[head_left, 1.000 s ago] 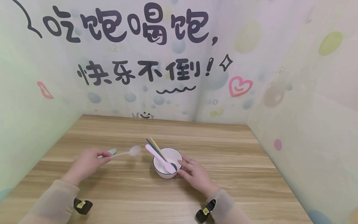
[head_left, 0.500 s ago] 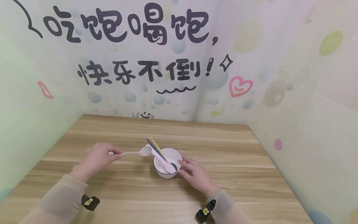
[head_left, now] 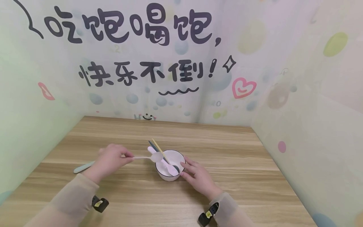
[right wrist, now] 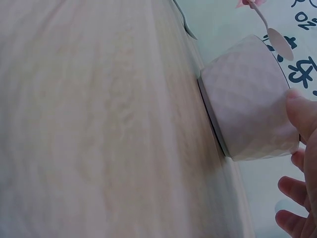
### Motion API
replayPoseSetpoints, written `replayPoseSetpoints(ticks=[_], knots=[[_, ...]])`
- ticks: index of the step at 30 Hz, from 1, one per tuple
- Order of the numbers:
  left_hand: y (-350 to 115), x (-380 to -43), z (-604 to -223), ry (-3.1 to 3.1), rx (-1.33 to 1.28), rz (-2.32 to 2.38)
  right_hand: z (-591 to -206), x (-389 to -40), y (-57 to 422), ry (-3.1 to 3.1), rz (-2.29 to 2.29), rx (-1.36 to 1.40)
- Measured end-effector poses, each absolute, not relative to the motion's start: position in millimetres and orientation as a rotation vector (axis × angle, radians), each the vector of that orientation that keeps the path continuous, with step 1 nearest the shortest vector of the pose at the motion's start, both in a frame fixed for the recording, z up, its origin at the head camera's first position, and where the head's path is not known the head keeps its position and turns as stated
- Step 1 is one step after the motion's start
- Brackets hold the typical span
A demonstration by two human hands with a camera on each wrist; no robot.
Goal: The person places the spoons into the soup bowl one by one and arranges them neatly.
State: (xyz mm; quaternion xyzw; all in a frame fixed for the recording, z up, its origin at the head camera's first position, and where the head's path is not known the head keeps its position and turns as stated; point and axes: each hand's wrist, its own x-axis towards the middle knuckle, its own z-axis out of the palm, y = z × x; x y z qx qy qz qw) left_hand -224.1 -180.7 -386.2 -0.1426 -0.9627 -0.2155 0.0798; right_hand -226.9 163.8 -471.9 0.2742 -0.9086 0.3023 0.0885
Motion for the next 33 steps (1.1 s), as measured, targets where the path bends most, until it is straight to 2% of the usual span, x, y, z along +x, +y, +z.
replayPoseSetpoints(ticks=[33], knots=[[-135.8, -232.9, -389.4, -2.833, -0.609, -0.394, -474.0, -226.9, 164.3, -2.704, 0.906, 0.809]])
